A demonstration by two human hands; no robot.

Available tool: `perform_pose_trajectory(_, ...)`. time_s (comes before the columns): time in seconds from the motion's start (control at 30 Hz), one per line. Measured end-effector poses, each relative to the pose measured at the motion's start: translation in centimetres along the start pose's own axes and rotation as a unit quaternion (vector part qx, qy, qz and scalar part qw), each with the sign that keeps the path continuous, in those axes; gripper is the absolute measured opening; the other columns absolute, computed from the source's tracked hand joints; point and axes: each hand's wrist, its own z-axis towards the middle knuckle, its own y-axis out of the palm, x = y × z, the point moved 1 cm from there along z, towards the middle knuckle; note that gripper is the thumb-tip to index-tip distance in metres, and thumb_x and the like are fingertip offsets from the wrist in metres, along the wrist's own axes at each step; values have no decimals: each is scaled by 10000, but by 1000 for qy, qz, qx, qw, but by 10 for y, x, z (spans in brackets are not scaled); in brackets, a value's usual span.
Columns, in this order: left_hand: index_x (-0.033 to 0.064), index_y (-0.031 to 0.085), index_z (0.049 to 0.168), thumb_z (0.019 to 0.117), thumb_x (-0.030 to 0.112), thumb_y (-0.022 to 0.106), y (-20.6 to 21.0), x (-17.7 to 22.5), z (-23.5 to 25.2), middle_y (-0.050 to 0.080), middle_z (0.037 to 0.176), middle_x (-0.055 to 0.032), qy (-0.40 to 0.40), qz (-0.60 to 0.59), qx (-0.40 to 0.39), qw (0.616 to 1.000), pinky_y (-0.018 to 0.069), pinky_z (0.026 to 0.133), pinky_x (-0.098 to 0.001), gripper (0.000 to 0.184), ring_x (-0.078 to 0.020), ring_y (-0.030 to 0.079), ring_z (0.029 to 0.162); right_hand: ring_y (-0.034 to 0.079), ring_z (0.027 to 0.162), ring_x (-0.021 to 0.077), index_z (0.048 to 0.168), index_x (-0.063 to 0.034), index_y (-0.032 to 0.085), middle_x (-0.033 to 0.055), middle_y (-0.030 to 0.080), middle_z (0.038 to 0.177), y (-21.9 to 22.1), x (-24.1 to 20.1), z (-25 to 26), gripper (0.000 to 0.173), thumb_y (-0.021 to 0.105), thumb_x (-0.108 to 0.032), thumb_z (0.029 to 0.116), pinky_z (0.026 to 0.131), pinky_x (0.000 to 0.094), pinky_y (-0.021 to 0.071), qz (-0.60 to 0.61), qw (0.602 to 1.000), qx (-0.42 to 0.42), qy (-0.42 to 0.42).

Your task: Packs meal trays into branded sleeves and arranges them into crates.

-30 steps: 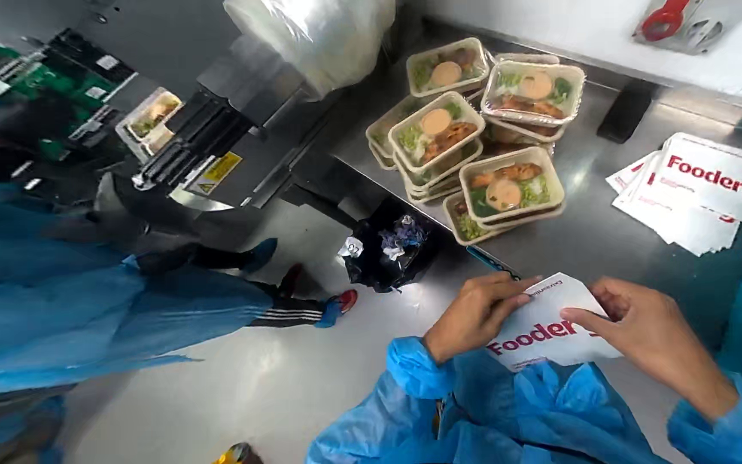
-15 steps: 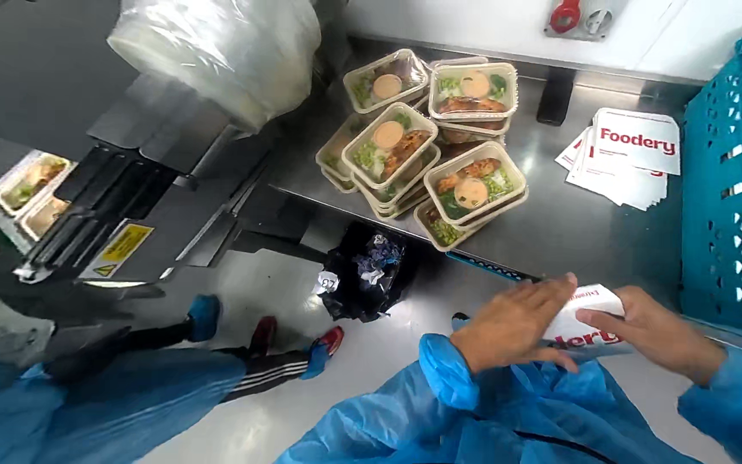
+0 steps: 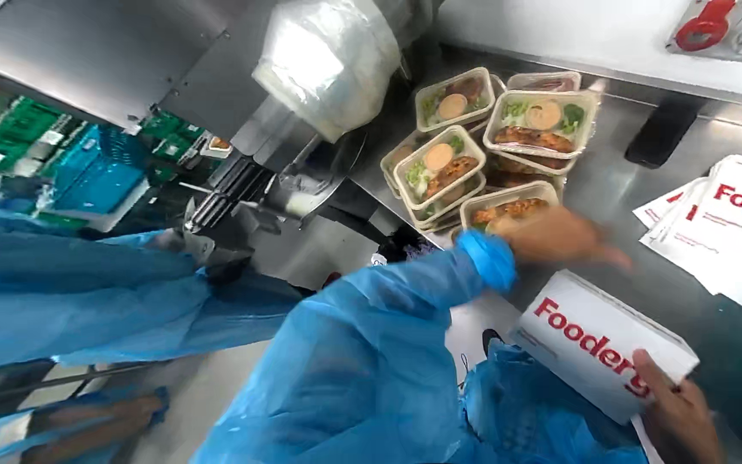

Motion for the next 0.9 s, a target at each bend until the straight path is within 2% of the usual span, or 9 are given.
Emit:
perform_pose_trajectory(0.1, 16, 430, 1507, 1018, 537, 551, -33, -106, 31, 696, 1234, -189, -116, -111, -9, 987, 516, 1025, -554, 725, -321, 683, 1139, 726, 890, 140, 1240, -38, 542, 42, 733, 978, 36, 34, 25, 342, 645, -228, 975, 812, 359, 631, 235, 959, -77, 141)
perform_pose_trajectory(0.17, 43, 142, 1607, 936, 500, 709, -24, -136, 39, 722, 1127, -200, -118, -203, -43, 971, 561, 976, -504, 990, -290, 729, 1023, 724, 925, 206, 1274, 1, 521, 115, 722, 1027, 70, 55, 35, 431, 703, -186, 931, 841, 410, 624, 278, 927, -140, 212)
perform_pose_trajectory(0.27, -69, 265, 1475, 799, 365, 877, -8, -136, 31, 697, 1141, -193, -99, -225, 12, 969, 583, 955, -435, 1010, -256, 721, 1025, 699, 1002, 209, 1296, 22, 515, 117, 698, 1106, 95, 78, 50, 512, 778, -104, 876, 887, 401, 606, 210, 913, -242, 251)
perform_pose_trajectory(0.37, -51, 403, 1379, 762, 388, 903, 3, -135, -5, 667, 1135, -224, -187, -178, -36, 965, 570, 911, -523, 908, -335, 698, 1007, 711, 981, 180, 1252, -3, 572, 79, 726, 1072, 67, 74, 48, 602, 883, -161, 761, 875, 368, 611, 128, 916, -290, 248)
perform_pose_trajectory(0.5, 25, 334, 1520, 813, 494, 838, 23, -141, -14, 624, 1306, -239, -284, -228, -160, 917, 497, 1039, -566, 987, -350, 636, 1191, 719, 919, 144, 1234, -27, 584, 40, 734, 1003, 25, 43, 29, 665, 897, -239, 687, 830, 334, 616, 87, 939, -238, 232)
perform_pose_trajectory(0.53, 39, 386, 1525, 828, 505, 822, 24, -144, -12, 617, 1344, -215, -292, -250, -168, 908, 476, 1079, -541, 945, -319, 619, 1232, 722, 926, 145, 1233, -30, 589, 39, 739, 1007, 18, 39, 31, 682, 910, -264, 679, 840, 334, 617, 83, 943, -236, 218)
perform_pose_trajectory(0.63, 10, 607, 1331, 890, 539, 744, 30, -139, -26, 688, 1204, -198, -345, -302, -149, 876, 508, 1026, -541, 702, -300, 668, 1125, 725, 938, 156, 1237, -33, 590, 45, 741, 1024, -7, 49, 17, 721, 925, -325, 669, 843, 345, 620, 87, 955, -206, 197)
perform_pose_trajectory(0.77, 8, 578, 1350, 936, 571, 669, 34, -127, -41, 672, 1220, -213, -400, -327, -133, 846, 494, 1038, -542, 705, -310, 656, 1144, 725, 921, 140, 1194, -64, 621, 18, 744, 1007, -44, 57, -7, 681, 934, -346, 659, 828, 342, 623, 140, 971, -102, 166)
perform_pose_trajectory(0.9, 39, 578, 1370, 913, 637, 654, 51, -122, -55, 655, 1249, -239, -417, -299, -78, 855, 495, 1023, -583, 757, -354, 644, 1163, 716, 961, 136, 1222, -63, 583, 6, 738, 1037, -67, 51, -17, 642, 910, -276, 712, 866, 355, 612, 155, 974, -56, 154)
